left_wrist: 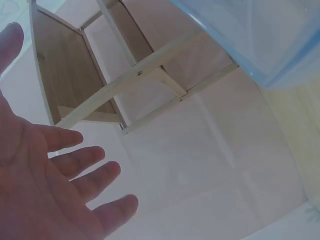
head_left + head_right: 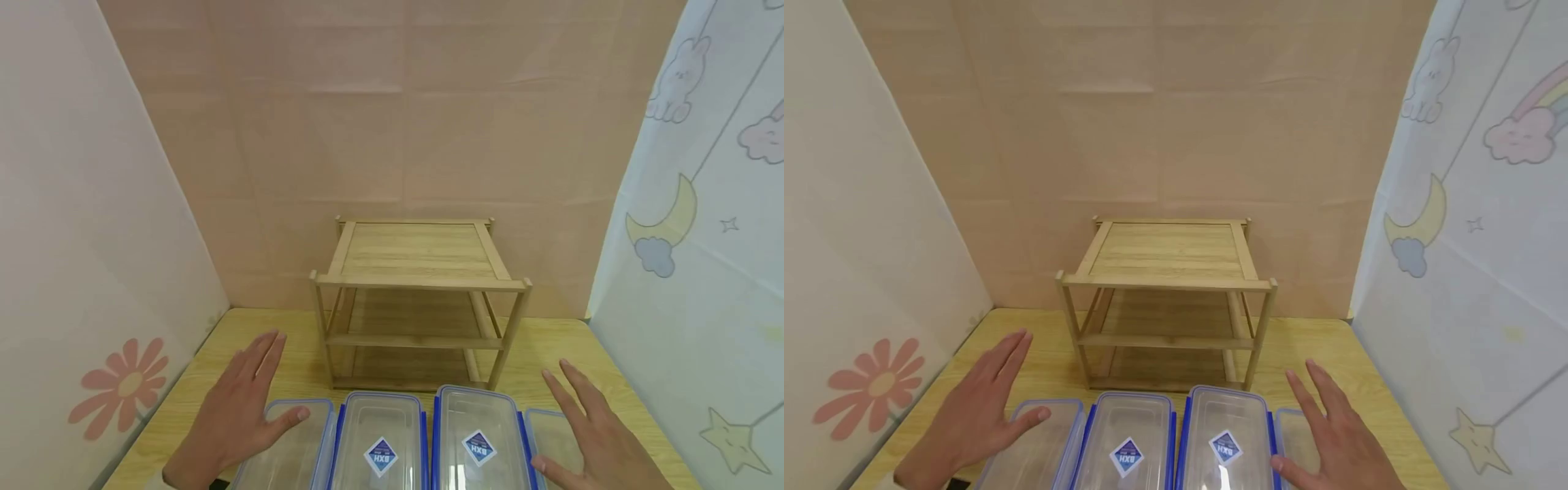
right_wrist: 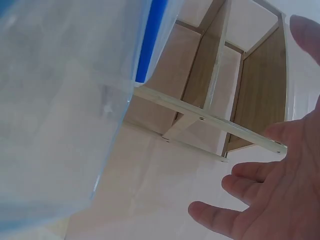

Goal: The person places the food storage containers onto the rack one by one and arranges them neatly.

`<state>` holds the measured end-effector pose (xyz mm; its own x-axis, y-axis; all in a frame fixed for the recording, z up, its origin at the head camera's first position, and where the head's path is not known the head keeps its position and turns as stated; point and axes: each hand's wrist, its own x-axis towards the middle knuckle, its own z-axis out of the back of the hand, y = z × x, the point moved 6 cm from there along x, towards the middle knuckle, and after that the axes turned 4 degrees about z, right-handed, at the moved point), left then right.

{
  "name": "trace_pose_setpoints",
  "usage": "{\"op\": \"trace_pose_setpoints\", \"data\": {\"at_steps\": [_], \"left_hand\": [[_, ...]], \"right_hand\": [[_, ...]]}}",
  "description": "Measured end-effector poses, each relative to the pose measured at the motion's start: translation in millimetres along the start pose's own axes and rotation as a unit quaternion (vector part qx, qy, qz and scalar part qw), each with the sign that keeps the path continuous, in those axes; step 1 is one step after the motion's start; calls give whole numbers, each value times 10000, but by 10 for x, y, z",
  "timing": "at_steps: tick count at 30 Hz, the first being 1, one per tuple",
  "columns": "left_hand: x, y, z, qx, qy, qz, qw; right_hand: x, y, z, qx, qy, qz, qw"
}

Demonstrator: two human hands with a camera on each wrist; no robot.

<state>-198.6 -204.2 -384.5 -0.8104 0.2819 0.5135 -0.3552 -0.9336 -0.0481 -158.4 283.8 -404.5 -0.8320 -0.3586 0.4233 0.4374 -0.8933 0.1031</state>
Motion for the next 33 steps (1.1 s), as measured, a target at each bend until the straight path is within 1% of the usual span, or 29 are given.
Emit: {"op": "trace_pose_setpoints", "data": {"at_steps": [5,9,13,16,18,20,21,25,28,30,33], "left_hand": [[59,28,-39,-389,33,40,9992],[116,48,-58,-574,75,133,9982],[204,68,-74,-772,91,156,9969],[284,87,-105,-1064,160,245,9939],[341,102,-138,-1327,195,345,9904],[402,109,-174,-1720,174,430,9840],[432,111,-195,-1952,153,471,9795],[537,122,-282,-2875,74,610,9558],[590,130,-348,-3277,79,715,9420],[621,133,-384,-3463,130,789,9347],[670,132,-419,-3657,198,896,9262]], "right_hand": [[-35,-74,-49,117,108,-276,9995],[-68,-133,-74,527,157,-462,9974],[-88,-166,-111,848,346,-668,9936],[-101,-184,-137,988,403,-725,9916],[-113,-199,-150,1124,317,-694,9907],[-137,-227,-158,1235,210,-716,9895],[-147,-242,-164,1267,196,-721,9891],[-184,-306,-188,1305,132,-793,9882],[-201,-341,-206,1264,124,-816,9885],[-217,-368,-223,1255,114,-843,9884],[-246,-406,-233,1237,202,-971,9874]]}}
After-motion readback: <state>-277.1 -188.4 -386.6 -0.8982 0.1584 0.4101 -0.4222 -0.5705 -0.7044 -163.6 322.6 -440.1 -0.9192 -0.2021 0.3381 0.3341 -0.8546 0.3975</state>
